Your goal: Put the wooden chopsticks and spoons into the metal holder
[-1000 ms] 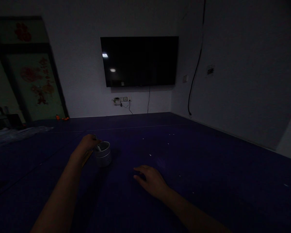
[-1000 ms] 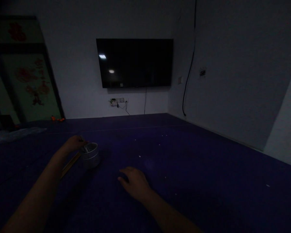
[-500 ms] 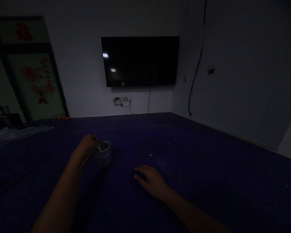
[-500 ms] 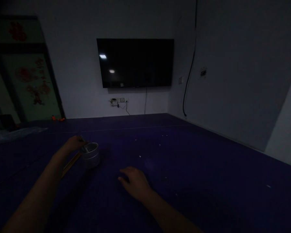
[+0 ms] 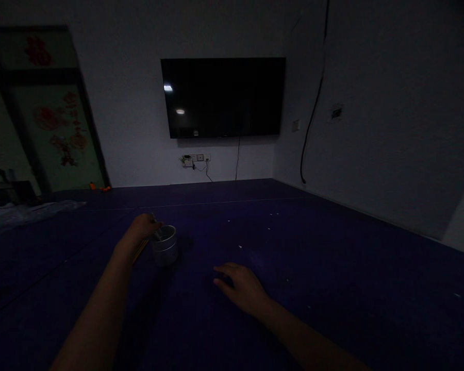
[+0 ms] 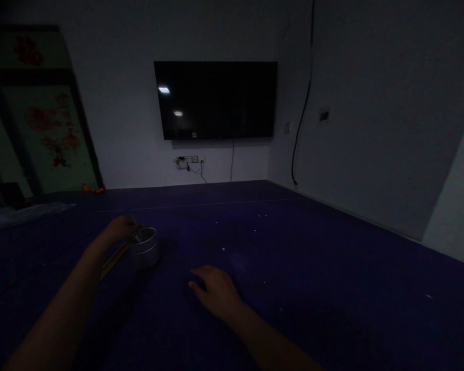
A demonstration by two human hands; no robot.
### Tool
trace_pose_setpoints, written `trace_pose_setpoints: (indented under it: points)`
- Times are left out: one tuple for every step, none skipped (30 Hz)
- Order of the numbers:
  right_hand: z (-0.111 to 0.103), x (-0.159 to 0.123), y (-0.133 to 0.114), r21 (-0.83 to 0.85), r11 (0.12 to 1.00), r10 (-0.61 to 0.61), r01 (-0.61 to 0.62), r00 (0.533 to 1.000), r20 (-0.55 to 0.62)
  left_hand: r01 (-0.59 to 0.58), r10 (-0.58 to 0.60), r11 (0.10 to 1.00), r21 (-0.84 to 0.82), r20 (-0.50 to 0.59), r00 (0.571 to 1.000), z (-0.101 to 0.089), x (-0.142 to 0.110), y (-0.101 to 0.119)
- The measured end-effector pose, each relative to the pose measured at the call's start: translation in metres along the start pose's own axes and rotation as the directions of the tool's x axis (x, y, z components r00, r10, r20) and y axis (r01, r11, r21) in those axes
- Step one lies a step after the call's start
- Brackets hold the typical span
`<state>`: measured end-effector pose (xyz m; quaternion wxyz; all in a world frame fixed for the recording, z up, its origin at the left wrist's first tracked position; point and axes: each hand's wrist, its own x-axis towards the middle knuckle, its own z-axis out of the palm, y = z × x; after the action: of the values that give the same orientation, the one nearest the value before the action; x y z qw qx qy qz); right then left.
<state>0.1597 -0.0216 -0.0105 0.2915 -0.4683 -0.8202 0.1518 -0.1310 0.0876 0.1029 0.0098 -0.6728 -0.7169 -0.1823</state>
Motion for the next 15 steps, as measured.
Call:
trace_pose_setpoints:
  points:
    - [-0.0001,0.0,-0.0004,0.002,1.0,0.002,-0.002,1.0,0.0,-0.002,0.002,1.0,0.003,-0.001,1.0,-0.0005,-0.0005,0.0003]
    - [-0.0002,-0.0001,-0.0008,0.003,1.0,0.003,-0.002,1.0,-0.001,-0.005,0.005,1.0,0.007,0.001,1.0,-0.0011,-0.0012,0.0006]
    - [-0.0002,-0.0001,-0.0013,0.004,1.0,0.003,-0.003,1.0,-0.001,-0.008,0.008,1.0,0.017,0.003,1.0,-0.0017,-0.0018,0.001]
    - [-0.0003,-0.0001,-0.0017,0.004,1.0,0.003,-0.003,1.0,-0.001,-0.01,0.01,0.999,0.03,0.004,1.0,-0.0022,-0.0025,0.0014]
    - [-0.0004,-0.0002,-0.0021,0.004,1.0,0.001,-0.001,1.0,0.0,-0.011,0.011,0.999,0.047,0.004,1.0,-0.0026,-0.003,0.0018]
    - [-0.0005,-0.0002,-0.0025,0.003,1.0,-0.001,0.001,1.0,0.001,-0.01,0.01,0.998,0.065,0.003,1.0,-0.0028,-0.0033,0.0023]
    - [-0.0007,-0.0003,-0.0027,0.001,1.0,0.0,0.0,1.0,0.001,-0.008,0.008,0.997,0.081,0.001,1.0,-0.0028,-0.0034,0.0028]
    - [-0.0008,-0.0003,-0.0028,0.0,1.0,0.003,-0.003,1.0,0.002,-0.005,0.005,0.996,0.094,-0.001,1.0,-0.0026,-0.0033,0.0032]
    - [-0.0008,-0.0002,-0.0027,-0.001,1.0,0.005,-0.005,1.0,0.002,-0.002,0.002,0.995,0.1,0.0,1.0,-0.0023,-0.0029,0.0034]
    - [-0.0007,-0.0002,-0.0024,0.0,1.0,0.006,-0.006,1.0,0.002,0.004,-0.004,0.994,0.106,0.001,1.0,-0.0018,-0.0023,0.0035]
    - [-0.0005,-0.0001,-0.002,0.001,1.0,0.006,-0.006,1.0,0.003,0.011,-0.011,0.994,0.113,0.003,1.0,-0.0014,-0.0017,0.0033]
    - [-0.0002,-0.0001,-0.0015,0.002,1.0,0.006,-0.006,1.0,0.003,0.018,-0.019,0.993,0.119,0.004,1.0,-0.0009,-0.001,0.0029]
    - [0.0001,0.0,-0.001,0.002,1.0,0.004,-0.004,1.0,0.003,0.023,-0.024,0.992,0.124,0.003,1.0,-0.0004,-0.0003,0.0024]
    - [0.0005,0.0,-0.0005,0.0,1.0,0.003,-0.003,1.0,0.001,0.027,-0.028,0.991,0.128,0.002,1.0,0.0,0.0003,0.0016]
    - [0.0008,0.0,-0.0002,-0.002,1.0,0.003,-0.003,1.0,-0.001,0.028,-0.028,0.991,0.13,0.001,1.0,0.0004,0.0008,0.0008]
